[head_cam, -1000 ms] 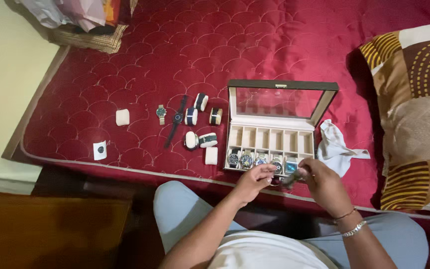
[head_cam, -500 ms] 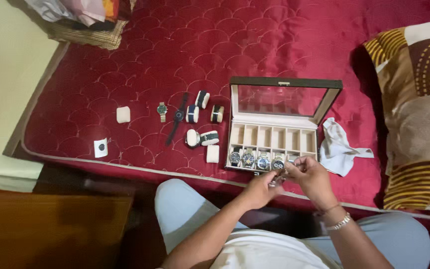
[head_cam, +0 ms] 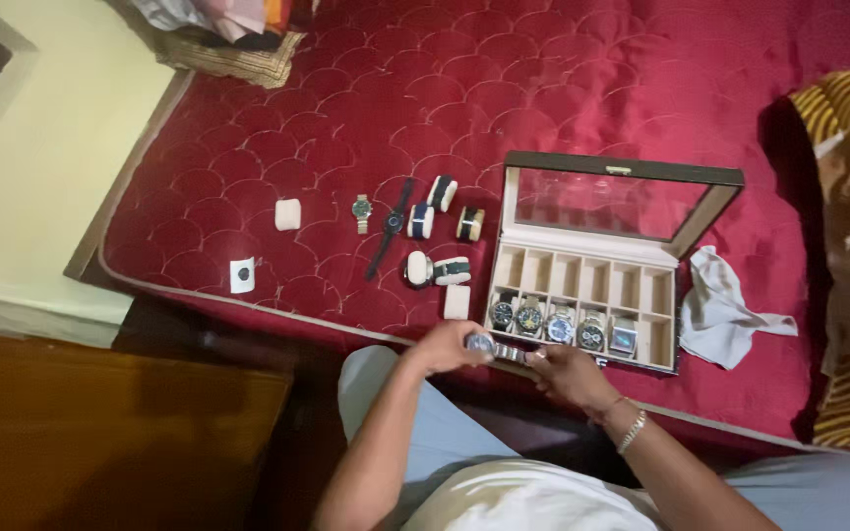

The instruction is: The person picks up watches from a bed and a watch box and polishes them with a cloth.

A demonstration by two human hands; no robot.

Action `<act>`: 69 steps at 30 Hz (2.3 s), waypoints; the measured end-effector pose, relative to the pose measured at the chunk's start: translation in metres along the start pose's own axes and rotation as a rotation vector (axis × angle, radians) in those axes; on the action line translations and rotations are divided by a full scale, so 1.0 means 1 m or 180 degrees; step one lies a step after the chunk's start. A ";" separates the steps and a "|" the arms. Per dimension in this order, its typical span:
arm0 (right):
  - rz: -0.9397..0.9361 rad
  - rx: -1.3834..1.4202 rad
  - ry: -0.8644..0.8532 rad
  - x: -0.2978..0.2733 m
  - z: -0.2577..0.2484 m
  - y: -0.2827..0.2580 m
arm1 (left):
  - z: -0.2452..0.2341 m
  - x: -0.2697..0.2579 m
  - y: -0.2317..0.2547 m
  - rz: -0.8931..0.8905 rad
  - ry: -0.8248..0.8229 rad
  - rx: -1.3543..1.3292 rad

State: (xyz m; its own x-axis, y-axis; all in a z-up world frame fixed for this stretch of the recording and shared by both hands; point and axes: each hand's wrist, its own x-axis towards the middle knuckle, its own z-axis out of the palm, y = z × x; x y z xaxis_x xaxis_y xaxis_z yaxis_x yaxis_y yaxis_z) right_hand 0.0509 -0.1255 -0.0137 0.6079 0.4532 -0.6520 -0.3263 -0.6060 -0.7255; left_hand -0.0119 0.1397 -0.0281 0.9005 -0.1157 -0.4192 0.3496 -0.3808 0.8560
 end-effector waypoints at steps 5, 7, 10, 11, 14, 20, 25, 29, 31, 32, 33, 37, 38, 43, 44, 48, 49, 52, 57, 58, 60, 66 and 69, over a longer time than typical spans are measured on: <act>0.0126 0.0647 -0.0240 0.063 0.053 0.036 | -0.024 0.017 -0.066 -0.0096 0.0357 0.0000; 0.0204 0.0869 -0.0269 0.083 0.068 0.044 | -0.019 0.018 -0.077 -0.0382 0.0653 0.0076; 0.0305 0.1167 -0.0093 0.101 0.078 0.052 | -0.007 0.018 -0.070 -0.0430 0.1389 0.0544; 0.0335 0.1194 -0.0015 0.103 0.079 0.054 | -0.002 0.015 -0.065 -0.0519 0.1667 0.0628; 0.0304 0.1145 0.0096 0.102 0.080 0.058 | -0.001 0.006 -0.056 -0.0705 0.1957 0.1004; 0.0034 0.1182 -0.0212 0.037 0.055 0.041 | -0.022 0.017 -0.027 -0.0868 0.2214 0.1521; 0.0141 0.0136 -0.0432 0.010 -0.054 0.085 | -0.021 0.047 0.000 -0.1570 0.1847 0.1159; -0.0768 -0.1580 0.2328 0.008 -0.185 0.124 | -0.017 0.058 -0.002 -0.1313 0.1937 0.1353; -0.0193 -0.1994 0.2983 -0.015 -0.217 0.130 | -0.019 0.054 0.001 -0.1256 0.1881 0.1371; -0.0202 -0.1996 0.3005 -0.016 -0.221 0.128 | -0.018 0.050 0.004 -0.1271 0.2200 0.1019; -0.0563 -0.2496 0.3418 -0.017 -0.222 0.128 | -0.016 0.042 0.008 -0.1293 0.2505 0.0665; -0.1491 -0.3289 0.3603 0.001 -0.227 0.133 | 0.000 0.014 0.033 -0.0851 0.3188 0.0116; -0.1501 -0.3290 0.3607 0.007 -0.227 0.137 | 0.009 0.012 0.042 -0.0179 0.3124 -0.0927; -0.0223 -0.3026 0.3040 0.023 -0.211 0.164 | 0.049 0.003 0.089 0.0330 0.1771 -0.2634; -0.0229 -0.3018 0.3040 0.022 -0.206 0.166 | 0.058 0.003 0.099 0.0522 0.1399 -0.3083; -0.1236 -0.0434 0.3847 0.004 -0.175 0.178 | 0.091 0.003 0.129 0.0641 0.0779 -0.3400; -0.1054 0.1667 0.3113 -0.004 -0.169 0.173 | 0.096 0.005 0.133 0.0642 0.0767 -0.3390; -0.1591 0.2745 0.2448 -0.054 -0.154 0.117 | 0.106 0.023 0.146 0.1348 -0.0118 -0.3941; -0.1438 0.2860 0.2225 -0.145 -0.116 0.018 | 0.130 0.049 0.168 0.0955 -0.0308 -0.3921; -0.1737 0.2663 0.2425 -0.153 -0.107 0.009 | 0.135 0.055 0.174 0.0981 -0.0339 -0.3908; -0.2160 0.2107 0.2914 -0.153 -0.085 -0.003 | 0.145 0.065 0.182 0.0914 -0.0170 -0.4082; -0.2888 0.0378 0.3759 -0.130 -0.050 -0.025 | 0.185 0.074 0.186 0.0821 -0.0243 -0.4785; -0.3219 -0.1134 0.3590 -0.142 -0.028 -0.025 | 0.179 0.062 0.177 0.0719 -0.0213 -0.4890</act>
State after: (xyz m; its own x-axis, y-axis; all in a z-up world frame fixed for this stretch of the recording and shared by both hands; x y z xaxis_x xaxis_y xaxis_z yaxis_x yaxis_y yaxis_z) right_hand -0.0073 -0.1928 0.1026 0.7242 0.1449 0.6742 0.6235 -0.5551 -0.5505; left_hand 0.0597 -0.0995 0.0431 0.9710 -0.0942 -0.2199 0.1705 0.9172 0.3601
